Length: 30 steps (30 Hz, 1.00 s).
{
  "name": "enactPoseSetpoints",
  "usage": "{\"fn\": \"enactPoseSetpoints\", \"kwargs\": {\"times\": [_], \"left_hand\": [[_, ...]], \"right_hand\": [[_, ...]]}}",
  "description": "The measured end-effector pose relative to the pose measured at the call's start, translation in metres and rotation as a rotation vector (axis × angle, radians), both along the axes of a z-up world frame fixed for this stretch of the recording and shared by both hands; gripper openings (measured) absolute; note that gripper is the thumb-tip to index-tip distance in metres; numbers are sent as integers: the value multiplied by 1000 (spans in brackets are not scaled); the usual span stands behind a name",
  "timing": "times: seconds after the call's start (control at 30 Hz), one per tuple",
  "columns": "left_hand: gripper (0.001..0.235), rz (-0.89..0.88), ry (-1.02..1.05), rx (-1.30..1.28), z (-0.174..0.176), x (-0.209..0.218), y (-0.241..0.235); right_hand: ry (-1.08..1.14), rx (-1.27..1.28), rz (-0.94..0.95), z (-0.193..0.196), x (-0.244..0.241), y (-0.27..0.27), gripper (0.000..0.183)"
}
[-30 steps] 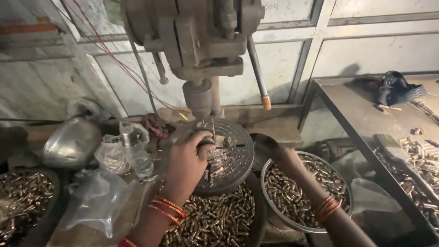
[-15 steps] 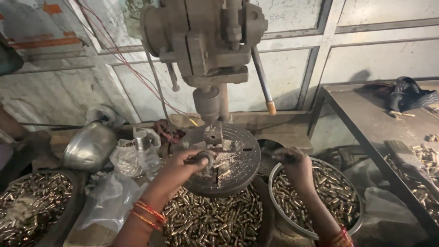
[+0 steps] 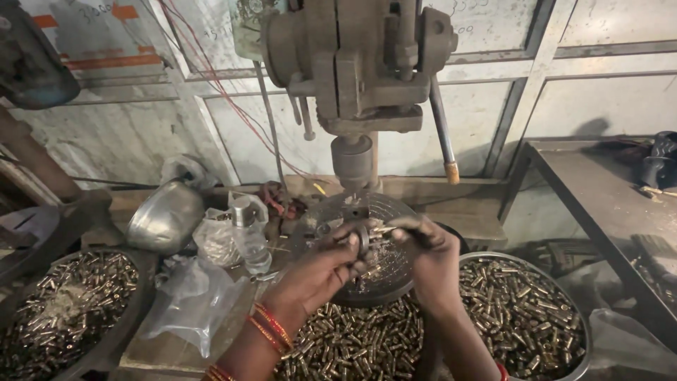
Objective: The person drills holes in small brass cylindrical parts using a bench drill press. They take each part from a large bowl, position it on the drill table under the bit, pull the press lever to drill, then move the drilled part into a second bowl, repeating the cycle.
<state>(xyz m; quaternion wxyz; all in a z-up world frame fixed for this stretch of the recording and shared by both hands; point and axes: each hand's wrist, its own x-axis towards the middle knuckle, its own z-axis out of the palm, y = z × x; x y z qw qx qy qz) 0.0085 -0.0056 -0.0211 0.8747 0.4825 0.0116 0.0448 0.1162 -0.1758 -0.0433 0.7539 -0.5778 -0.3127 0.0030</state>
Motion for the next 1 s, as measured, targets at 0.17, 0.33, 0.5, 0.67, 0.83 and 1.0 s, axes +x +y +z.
{"fn": "enactPoseSetpoints", "kwargs": {"times": [0.17, 0.33, 0.5, 0.67, 0.83, 1.0], "left_hand": [[38, -4, 8, -30, -6, 5, 4], [39, 64, 65, 101, 2, 0, 7], [30, 586, 189, 1057, 27, -5, 3], [24, 767, -137, 1395, 2, 16, -4], [22, 805, -62, 1524, 21, 16, 2], [92, 341, 241, 1020, 55, 8, 8]], "right_hand": [[-18, 18, 10, 8, -6, 2, 18], [-118, -9, 61, 25, -22, 1, 19], [-248, -191, -237, 22, -29, -3, 27], [-311, -248, -313, 6, -28, 1, 31], [-360, -256, -329, 2, -26, 2, 51], [-648, -190, -619, 20, -4, -9, 22]]}}
